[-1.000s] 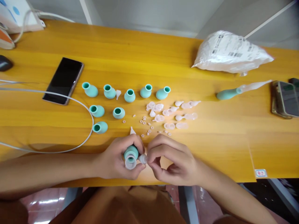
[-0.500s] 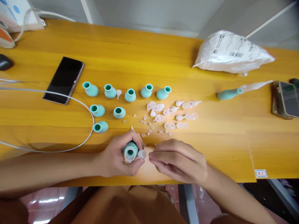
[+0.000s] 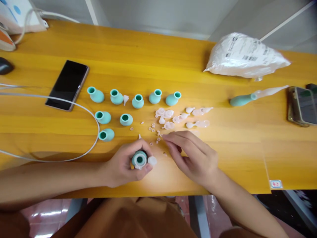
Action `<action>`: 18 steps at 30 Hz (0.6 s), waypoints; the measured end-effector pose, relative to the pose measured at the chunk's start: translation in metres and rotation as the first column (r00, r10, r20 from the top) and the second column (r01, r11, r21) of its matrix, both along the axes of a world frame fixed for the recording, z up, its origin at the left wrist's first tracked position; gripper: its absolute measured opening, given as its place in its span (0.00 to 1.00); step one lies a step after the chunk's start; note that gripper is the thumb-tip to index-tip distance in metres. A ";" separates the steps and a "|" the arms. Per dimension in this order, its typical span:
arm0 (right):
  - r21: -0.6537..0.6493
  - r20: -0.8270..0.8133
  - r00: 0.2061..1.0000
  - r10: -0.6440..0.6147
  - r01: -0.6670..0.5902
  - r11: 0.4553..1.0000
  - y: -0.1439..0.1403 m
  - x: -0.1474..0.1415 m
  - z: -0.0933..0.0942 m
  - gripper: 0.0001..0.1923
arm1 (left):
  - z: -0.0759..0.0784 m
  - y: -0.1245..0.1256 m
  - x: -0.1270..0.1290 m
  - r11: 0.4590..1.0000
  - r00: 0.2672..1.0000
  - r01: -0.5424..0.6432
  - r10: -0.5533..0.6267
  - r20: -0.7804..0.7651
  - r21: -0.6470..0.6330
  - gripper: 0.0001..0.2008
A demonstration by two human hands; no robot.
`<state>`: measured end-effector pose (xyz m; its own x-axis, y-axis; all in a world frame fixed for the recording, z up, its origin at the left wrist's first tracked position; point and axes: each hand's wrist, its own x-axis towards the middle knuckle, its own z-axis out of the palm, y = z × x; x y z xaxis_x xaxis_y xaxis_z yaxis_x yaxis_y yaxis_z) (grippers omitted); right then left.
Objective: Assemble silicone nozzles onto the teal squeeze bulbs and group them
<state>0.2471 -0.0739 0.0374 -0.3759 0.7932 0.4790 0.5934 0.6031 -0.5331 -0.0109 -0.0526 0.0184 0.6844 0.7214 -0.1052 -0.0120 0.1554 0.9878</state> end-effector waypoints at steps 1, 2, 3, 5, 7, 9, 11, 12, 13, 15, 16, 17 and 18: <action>-0.033 -0.047 0.997 0.054 -0.056 0.998 -0.001 0.000 0.003 0.19 | 0.001 0.001 0.000 1.000 1.000 0.007 -0.007 0.003 -0.016 0.11; -0.066 -0.078 0.991 0.112 -0.118 0.991 -0.001 -0.001 0.005 0.18 | 0.003 0.002 0.000 1.000 1.000 0.013 -0.013 0.007 -0.028 0.11; -0.096 -0.090 0.982 0.169 -0.177 0.979 -0.002 -0.002 0.006 0.18 | 0.004 0.002 0.000 0.999 1.000 0.021 -0.020 0.014 -0.035 0.11; -0.134 -0.081 0.964 0.255 -0.264 0.955 -0.003 -0.004 0.007 0.18 | 0.005 0.003 0.000 0.998 0.999 0.047 -0.046 0.019 -0.034 0.12; -0.165 -0.099 0.949 0.300 -0.313 0.935 -0.004 -0.005 0.006 0.13 | 0.005 0.004 -0.001 0.996 0.996 0.087 -0.087 0.022 -0.015 0.13; -0.198 -0.177 0.928 0.327 -0.360 0.912 -0.005 -0.005 0.007 0.09 | 0.004 0.006 -0.001 0.992 0.991 0.125 -0.124 0.040 -0.001 0.16; -0.223 -0.267 0.911 0.316 -0.377 0.899 -0.004 -0.002 0.010 0.10 | 0.003 0.006 -0.001 0.990 0.988 0.144 -0.143 0.065 -0.011 0.18; -0.227 -0.308 0.905 0.292 -0.368 0.902 -0.003 0.000 0.012 0.12 | 0.003 0.006 -0.002 0.989 0.986 0.149 -0.148 0.078 -0.017 0.19; -0.230 -0.351 0.902 0.251 -0.342 0.911 -0.002 0.004 0.015 0.12 | 0.002 0.006 -0.002 0.988 0.985 0.152 -0.150 0.082 -0.021 0.19; -0.247 -0.460 0.881 0.114 -0.250 0.936 0.004 0.013 0.019 0.07 | 0.001 0.006 -0.001 0.989 0.985 0.149 -0.147 0.085 -0.012 0.16; -0.270 -0.524 0.851 0.027 -0.197 0.942 0.009 0.019 0.021 0.08 | 0.001 0.006 -0.001 0.989 0.986 0.146 -0.145 0.086 -0.003 0.15; -0.298 -0.588 0.807 -0.062 -0.145 0.944 0.015 0.025 0.021 0.15 | 0.001 0.006 -0.001 0.990 0.986 0.144 -0.144 0.085 0.003 0.13; -0.328 -0.651 0.745 -0.147 -0.101 0.939 0.023 0.033 0.021 0.20 | 0.001 0.005 -0.002 0.989 0.986 0.145 -0.145 0.082 0.007 0.12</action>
<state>0.2798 -0.0507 0.0585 -0.0443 0.9488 0.3128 0.0295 0.3142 -0.9489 -0.0125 -0.0473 0.0189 0.7881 0.6140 -0.0439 -0.0702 0.1605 0.9845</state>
